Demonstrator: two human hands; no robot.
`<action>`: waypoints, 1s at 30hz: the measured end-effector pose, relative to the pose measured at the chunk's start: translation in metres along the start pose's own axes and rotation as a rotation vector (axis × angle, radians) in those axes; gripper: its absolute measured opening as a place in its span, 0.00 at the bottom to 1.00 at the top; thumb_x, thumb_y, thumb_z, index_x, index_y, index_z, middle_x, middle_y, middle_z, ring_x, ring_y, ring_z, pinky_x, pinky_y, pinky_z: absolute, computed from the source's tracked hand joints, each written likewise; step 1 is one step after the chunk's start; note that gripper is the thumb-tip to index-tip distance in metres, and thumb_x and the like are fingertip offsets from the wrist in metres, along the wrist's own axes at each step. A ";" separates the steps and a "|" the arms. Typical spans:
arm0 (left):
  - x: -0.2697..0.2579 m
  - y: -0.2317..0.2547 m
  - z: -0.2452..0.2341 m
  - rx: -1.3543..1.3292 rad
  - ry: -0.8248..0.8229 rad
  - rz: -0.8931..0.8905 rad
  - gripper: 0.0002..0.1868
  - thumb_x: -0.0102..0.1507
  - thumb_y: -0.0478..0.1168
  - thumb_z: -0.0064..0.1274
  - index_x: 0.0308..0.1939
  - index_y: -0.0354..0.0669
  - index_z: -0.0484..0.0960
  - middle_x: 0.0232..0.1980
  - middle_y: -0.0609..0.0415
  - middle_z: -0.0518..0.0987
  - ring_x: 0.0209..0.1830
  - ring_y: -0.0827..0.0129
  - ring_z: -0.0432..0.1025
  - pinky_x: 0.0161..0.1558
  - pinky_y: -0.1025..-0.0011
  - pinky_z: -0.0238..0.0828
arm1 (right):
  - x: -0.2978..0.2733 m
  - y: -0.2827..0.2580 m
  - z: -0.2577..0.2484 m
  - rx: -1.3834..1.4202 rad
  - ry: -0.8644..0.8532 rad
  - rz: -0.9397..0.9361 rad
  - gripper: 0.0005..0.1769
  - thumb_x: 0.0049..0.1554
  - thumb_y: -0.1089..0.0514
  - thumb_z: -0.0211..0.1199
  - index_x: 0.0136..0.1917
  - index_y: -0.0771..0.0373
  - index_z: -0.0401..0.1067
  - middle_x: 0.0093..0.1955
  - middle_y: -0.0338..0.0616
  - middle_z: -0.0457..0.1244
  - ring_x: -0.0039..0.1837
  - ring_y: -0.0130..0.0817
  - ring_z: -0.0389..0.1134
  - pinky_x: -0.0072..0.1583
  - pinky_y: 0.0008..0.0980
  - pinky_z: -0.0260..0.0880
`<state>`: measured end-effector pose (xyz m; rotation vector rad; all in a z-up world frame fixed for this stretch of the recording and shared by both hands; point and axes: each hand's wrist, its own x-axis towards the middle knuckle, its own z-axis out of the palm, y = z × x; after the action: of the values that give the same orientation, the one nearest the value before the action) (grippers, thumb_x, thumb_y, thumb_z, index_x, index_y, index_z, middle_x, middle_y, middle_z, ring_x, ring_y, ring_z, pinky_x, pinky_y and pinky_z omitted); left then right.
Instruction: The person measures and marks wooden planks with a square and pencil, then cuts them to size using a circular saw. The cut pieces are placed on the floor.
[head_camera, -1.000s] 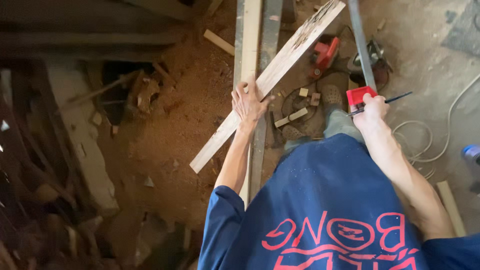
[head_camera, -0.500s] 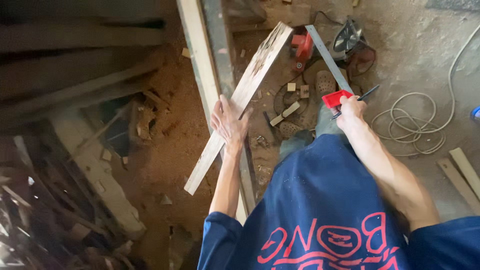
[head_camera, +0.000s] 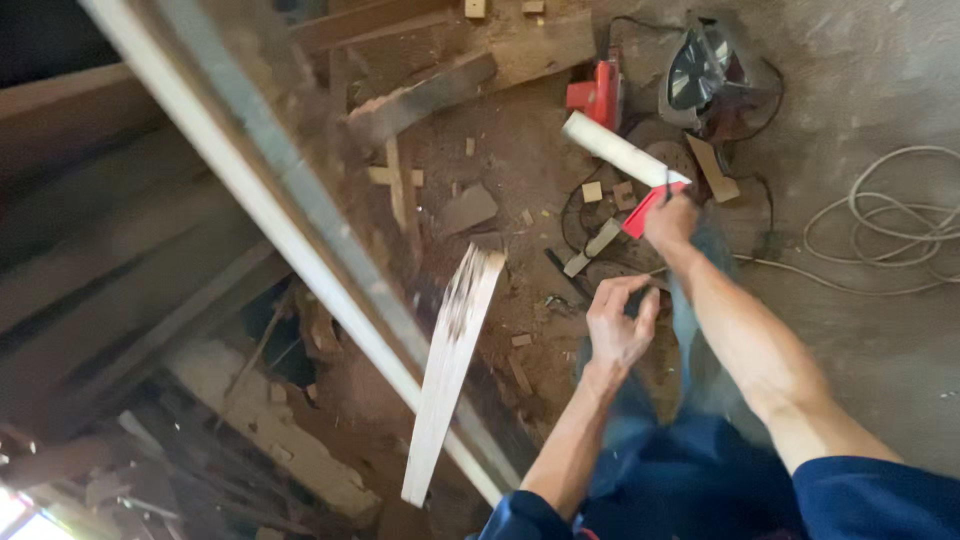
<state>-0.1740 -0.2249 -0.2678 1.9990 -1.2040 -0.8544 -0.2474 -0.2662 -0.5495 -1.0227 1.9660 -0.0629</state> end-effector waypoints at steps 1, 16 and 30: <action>0.013 -0.013 0.018 -0.039 0.017 -0.079 0.11 0.62 0.34 0.63 0.48 0.39 0.84 0.49 0.46 0.83 0.49 0.56 0.79 0.52 0.64 0.78 | 0.008 -0.006 0.010 -0.142 0.019 -0.097 0.08 0.61 0.56 0.63 0.48 0.64 0.74 0.42 0.60 0.69 0.47 0.57 0.72 0.49 0.54 0.72; 0.103 -0.151 0.128 0.064 -0.282 -0.448 0.33 0.60 0.45 0.62 0.68 0.38 0.74 0.55 0.39 0.81 0.55 0.50 0.76 0.59 0.59 0.72 | 0.209 0.097 0.123 -1.282 -0.325 -0.655 0.21 0.63 0.53 0.49 0.67 0.54 0.69 0.75 0.48 0.55 0.76 0.48 0.54 0.70 0.53 0.56; 0.063 -0.202 0.114 0.025 -0.148 -0.570 0.26 0.61 0.43 0.62 0.61 0.38 0.78 0.52 0.42 0.81 0.51 0.57 0.77 0.54 0.63 0.75 | 0.278 0.095 0.095 -1.531 -0.631 -0.397 0.39 0.68 0.54 0.48 0.87 0.39 0.38 0.74 0.39 0.60 0.71 0.48 0.65 0.65 0.65 0.63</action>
<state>-0.1429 -0.2289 -0.5061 2.3746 -0.7155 -1.2813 -0.3107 -0.3615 -0.8368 -1.9793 0.9436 1.5305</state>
